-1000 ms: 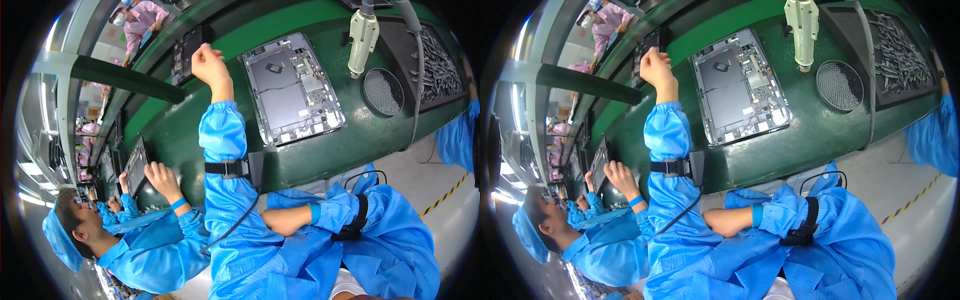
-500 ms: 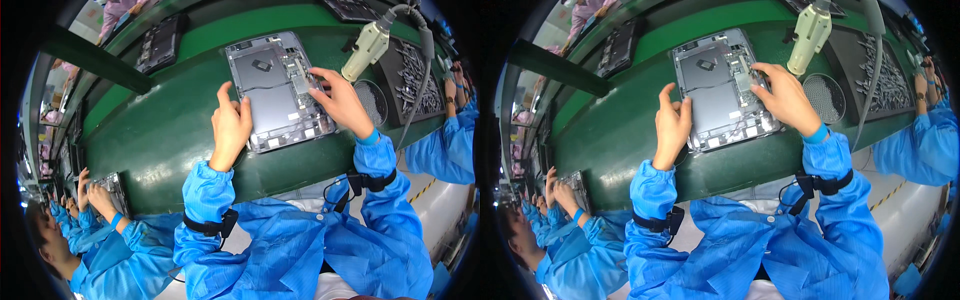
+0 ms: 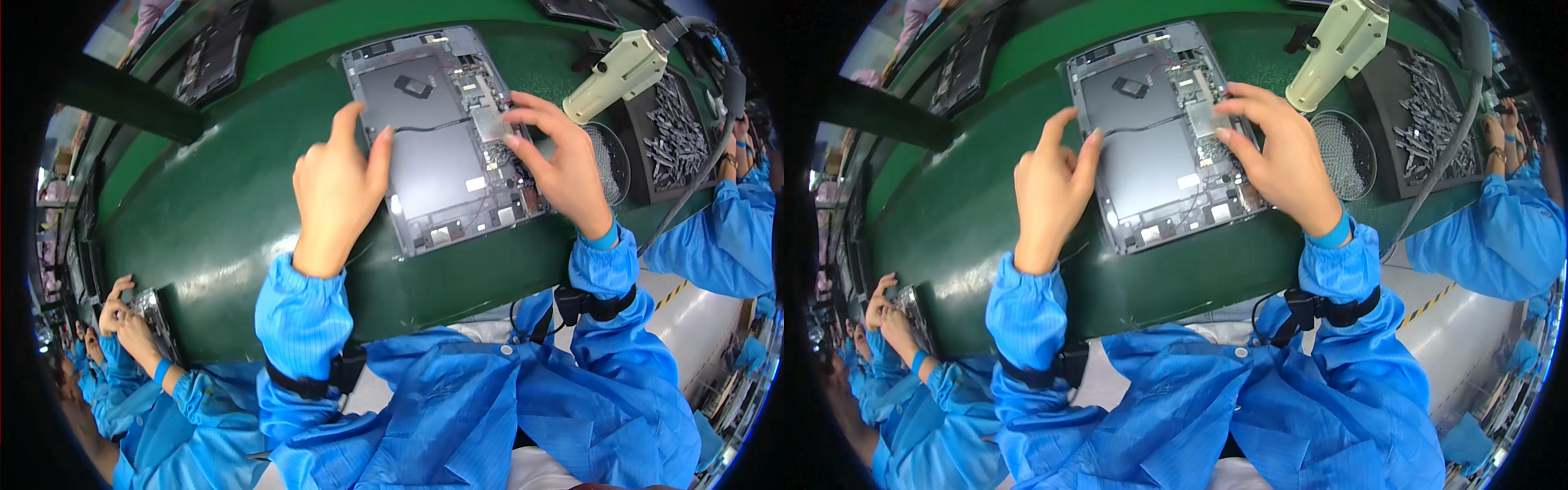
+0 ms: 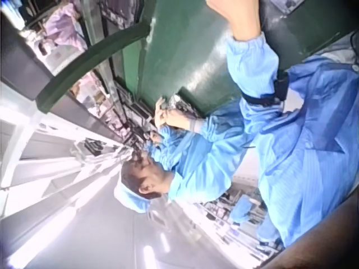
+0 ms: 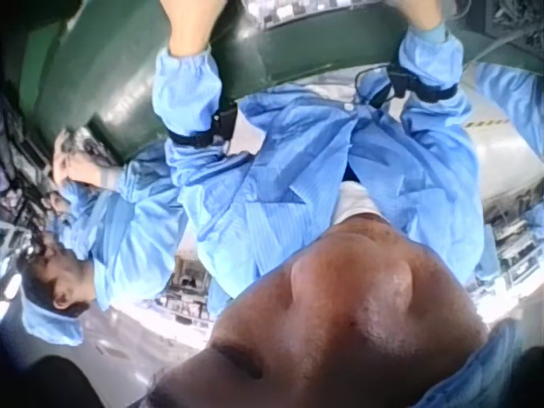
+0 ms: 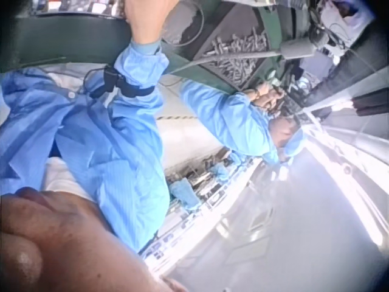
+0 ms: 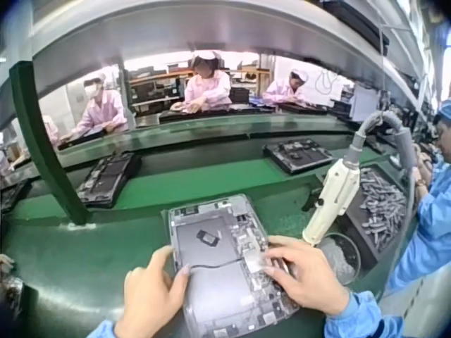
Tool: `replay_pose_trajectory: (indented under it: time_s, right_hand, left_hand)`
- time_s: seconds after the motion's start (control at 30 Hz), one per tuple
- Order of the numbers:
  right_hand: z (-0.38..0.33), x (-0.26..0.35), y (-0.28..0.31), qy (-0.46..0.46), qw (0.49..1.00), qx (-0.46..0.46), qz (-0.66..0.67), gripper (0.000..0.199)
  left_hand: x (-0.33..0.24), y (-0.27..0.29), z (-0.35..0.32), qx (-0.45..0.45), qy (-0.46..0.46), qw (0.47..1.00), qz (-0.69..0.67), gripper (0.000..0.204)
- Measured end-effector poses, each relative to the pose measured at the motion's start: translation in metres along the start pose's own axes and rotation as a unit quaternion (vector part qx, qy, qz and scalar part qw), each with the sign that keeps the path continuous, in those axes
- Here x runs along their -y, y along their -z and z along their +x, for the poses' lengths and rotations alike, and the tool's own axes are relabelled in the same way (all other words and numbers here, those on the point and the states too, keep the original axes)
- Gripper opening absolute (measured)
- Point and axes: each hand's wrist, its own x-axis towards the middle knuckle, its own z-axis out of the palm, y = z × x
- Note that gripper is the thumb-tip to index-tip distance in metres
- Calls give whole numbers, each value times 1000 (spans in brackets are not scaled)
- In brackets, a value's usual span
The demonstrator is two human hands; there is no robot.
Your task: Assembling internal components and screwing the casing onto tablets on a production line.
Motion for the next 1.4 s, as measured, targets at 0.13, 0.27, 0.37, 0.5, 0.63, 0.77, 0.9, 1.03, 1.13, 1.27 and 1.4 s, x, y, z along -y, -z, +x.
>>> replay_pose_trajectory:
  time_s: [0.13, 0.27, 0.37, 0.5, 0.63, 0.77, 0.9, 1.03, 1.13, 1.27, 1.4]
  right_hand:
    - [2, 2, 1, -65, 995, 0, 81, 19]
    - [1, -3, -6, -98, 990, 10, 105, 20]
    - [0, -6, -8, -112, 985, 13, 128, 21]
    - [-1, -11, -6, -105, 986, 11, 131, 23]
    - [0, -12, -7, -106, 985, 9, 136, 23]
    - [-2, -17, -8, -110, 982, 12, 151, 27]
    - [0, -14, -10, -133, 976, -19, 173, 31]
    - [-2, -16, -9, -149, 975, -23, 160, 35]
    - [-5, -17, -5, -163, 974, -25, 157, 33]
    - [-7, -6, -3, -163, 974, -26, 157, 21]
    - [-22, 17, 2, -146, 977, 49, 147, 15]
  left_hand:
    - [-3, 2, -18, 6, 16, 993, -113, 41]
    - [-4, -2, -22, 56, 10, 994, -91, 45]
    - [-4, 0, -22, 68, 29, 992, -98, 45]
    - [-9, 3, -22, 63, 13, 996, -65, 41]
    - [-10, 4, -23, 49, -105, 990, -80, 26]
    - [-10, 4, -23, 70, -200, 963, -164, 13]
    - [-8, 4, -17, -26, -97, 994, -52, 24]
    - [-2, 1, -20, 44, 64, 990, -117, 50]
    - [-3, -6, -22, 42, 61, 984, -162, 52]
    - [-3, 5, -19, 48, 86, 982, -163, 53]
    - [5, 13, -3, 59, 68, 994, -69, 51]
